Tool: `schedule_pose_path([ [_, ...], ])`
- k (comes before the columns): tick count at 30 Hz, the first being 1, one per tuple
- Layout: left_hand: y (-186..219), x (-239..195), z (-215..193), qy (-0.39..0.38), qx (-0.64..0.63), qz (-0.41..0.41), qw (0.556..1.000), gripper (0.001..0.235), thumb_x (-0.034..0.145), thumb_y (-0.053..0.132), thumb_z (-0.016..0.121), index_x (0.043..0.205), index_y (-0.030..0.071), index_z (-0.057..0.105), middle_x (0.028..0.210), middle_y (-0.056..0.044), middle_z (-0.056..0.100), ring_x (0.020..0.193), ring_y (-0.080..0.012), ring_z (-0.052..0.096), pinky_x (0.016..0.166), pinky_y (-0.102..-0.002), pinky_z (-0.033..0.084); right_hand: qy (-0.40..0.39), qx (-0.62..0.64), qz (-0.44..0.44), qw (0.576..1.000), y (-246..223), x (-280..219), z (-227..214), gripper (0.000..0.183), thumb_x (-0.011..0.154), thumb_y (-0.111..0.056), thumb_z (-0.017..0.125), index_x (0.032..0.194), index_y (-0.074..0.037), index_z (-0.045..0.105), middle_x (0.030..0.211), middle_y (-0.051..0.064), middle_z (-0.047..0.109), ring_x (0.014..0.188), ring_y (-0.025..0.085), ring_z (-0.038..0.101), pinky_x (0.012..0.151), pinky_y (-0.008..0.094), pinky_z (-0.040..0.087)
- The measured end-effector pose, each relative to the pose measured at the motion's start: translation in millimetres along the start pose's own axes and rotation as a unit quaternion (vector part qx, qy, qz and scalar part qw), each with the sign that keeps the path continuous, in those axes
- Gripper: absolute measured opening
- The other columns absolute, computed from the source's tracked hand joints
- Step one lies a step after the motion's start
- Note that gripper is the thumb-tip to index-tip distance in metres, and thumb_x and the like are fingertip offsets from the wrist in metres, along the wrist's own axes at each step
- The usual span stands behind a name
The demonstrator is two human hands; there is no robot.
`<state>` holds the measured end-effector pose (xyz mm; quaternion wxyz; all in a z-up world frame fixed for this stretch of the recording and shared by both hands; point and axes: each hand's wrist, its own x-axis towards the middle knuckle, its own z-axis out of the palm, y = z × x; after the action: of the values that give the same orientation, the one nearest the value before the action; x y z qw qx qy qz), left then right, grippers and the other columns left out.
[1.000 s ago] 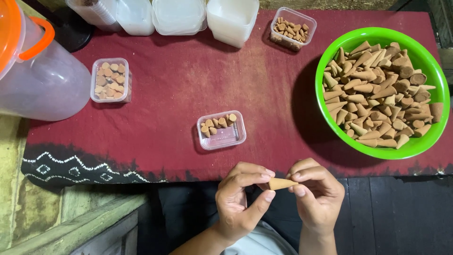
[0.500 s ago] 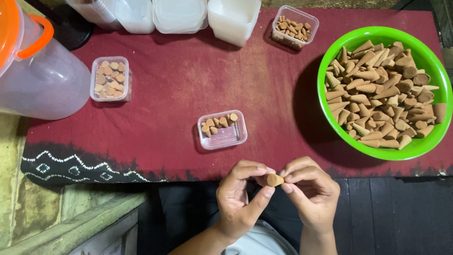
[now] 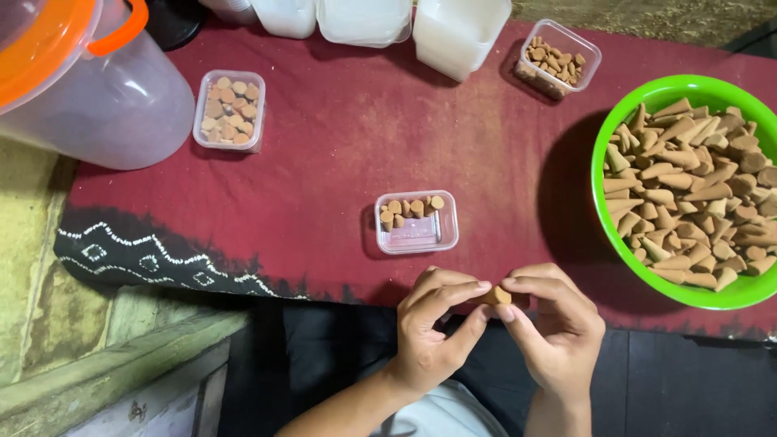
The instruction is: The person picks small brown clay pieces from a green bowl and places them into small clear plastic containers on a red tablecloth. They repeatedly reach into the bowl, select pieces, and arrange them in the containers.
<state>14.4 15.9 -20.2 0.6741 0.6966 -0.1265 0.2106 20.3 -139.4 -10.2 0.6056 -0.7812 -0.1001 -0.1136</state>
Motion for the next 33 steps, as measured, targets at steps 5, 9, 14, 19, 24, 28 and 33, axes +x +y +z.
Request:
schedule_pose_path([
  [5,-9,2,-17,0.047,0.073,0.053,0.995,0.023,0.095,0.008,0.065,0.116,-0.001,0.064,0.109,-0.016,0.069,0.095,-0.0284,0.069,0.089,-0.037,0.058,-0.034,-0.061,-0.013,0.998,-17,26,16,0.011,0.089,-0.006,0.073,0.097,-0.001,0.071,0.095,0.014,0.071,0.089,0.021,0.069,0.075,0.025,0.054],
  [9,-23,1,-36,0.129,0.101,0.051,0.985,0.02,0.099,0.015,0.056,0.109,-0.002,0.062,0.102,-0.017,0.066,0.093,-0.0291,0.068,0.087,-0.037,0.058,-0.057,-0.142,-0.034,0.988,-17,51,38,0.004,0.092,0.0,0.073,0.093,0.003,0.071,0.096,0.013,0.075,0.092,0.021,0.073,0.086,0.029,0.059],
  [14,-41,7,-55,0.148,0.125,0.037,0.98,0.016,0.1,0.011,0.053,0.104,-0.001,0.063,0.098,-0.015,0.066,0.089,-0.0281,0.067,0.083,-0.036,0.057,-0.087,-0.212,-0.097,0.969,4,65,66,0.003,0.093,-0.002,0.074,0.096,-0.003,0.073,0.094,0.006,0.075,0.089,0.02,0.07,0.084,0.031,0.054],
  [19,-52,10,-64,0.166,0.133,0.01,0.977,0.014,0.101,0.009,0.053,0.105,0.0,0.063,0.098,-0.013,0.066,0.088,-0.0251,0.065,0.082,-0.034,0.057,-0.111,-0.286,-0.12,0.944,19,67,87,0.015,0.086,0.002,0.078,0.096,-0.007,0.072,0.097,0.002,0.074,0.081,0.023,0.06,0.073,0.032,0.05],
  [24,-54,11,-69,0.165,0.118,0.0,0.979,0.014,0.101,0.008,0.052,0.104,0.0,0.063,0.097,-0.013,0.066,0.088,-0.0257,0.066,0.084,-0.035,0.057,-0.093,-0.381,-0.116,0.912,26,61,99,0.009,0.091,-0.013,0.08,0.093,-0.013,0.072,0.094,-0.005,0.07,0.085,0.023,0.056,0.073,0.037,0.04],
  [28,-55,9,-72,0.164,0.119,-0.003,0.979,0.014,0.102,0.009,0.052,0.105,0.0,0.063,0.097,-0.014,0.065,0.09,-0.0264,0.066,0.084,-0.035,0.057,-0.097,-0.395,-0.113,0.906,29,62,101,0.007,0.093,-0.015,0.079,0.096,-0.015,0.072,0.093,-0.006,0.068,0.083,0.023,0.054,0.072,0.038,0.037],
  [33,-55,9,-74,0.165,0.11,-0.003,0.98,0.015,0.102,0.008,0.052,0.105,-0.001,0.063,0.098,-0.015,0.065,0.089,-0.027,0.066,0.084,-0.035,0.057,-0.106,-0.406,-0.113,0.901,28,64,105,0.007,0.092,-0.016,0.078,0.098,-0.017,0.074,0.097,-0.005,0.07,0.085,0.024,0.054,0.072,0.039,0.037],
])
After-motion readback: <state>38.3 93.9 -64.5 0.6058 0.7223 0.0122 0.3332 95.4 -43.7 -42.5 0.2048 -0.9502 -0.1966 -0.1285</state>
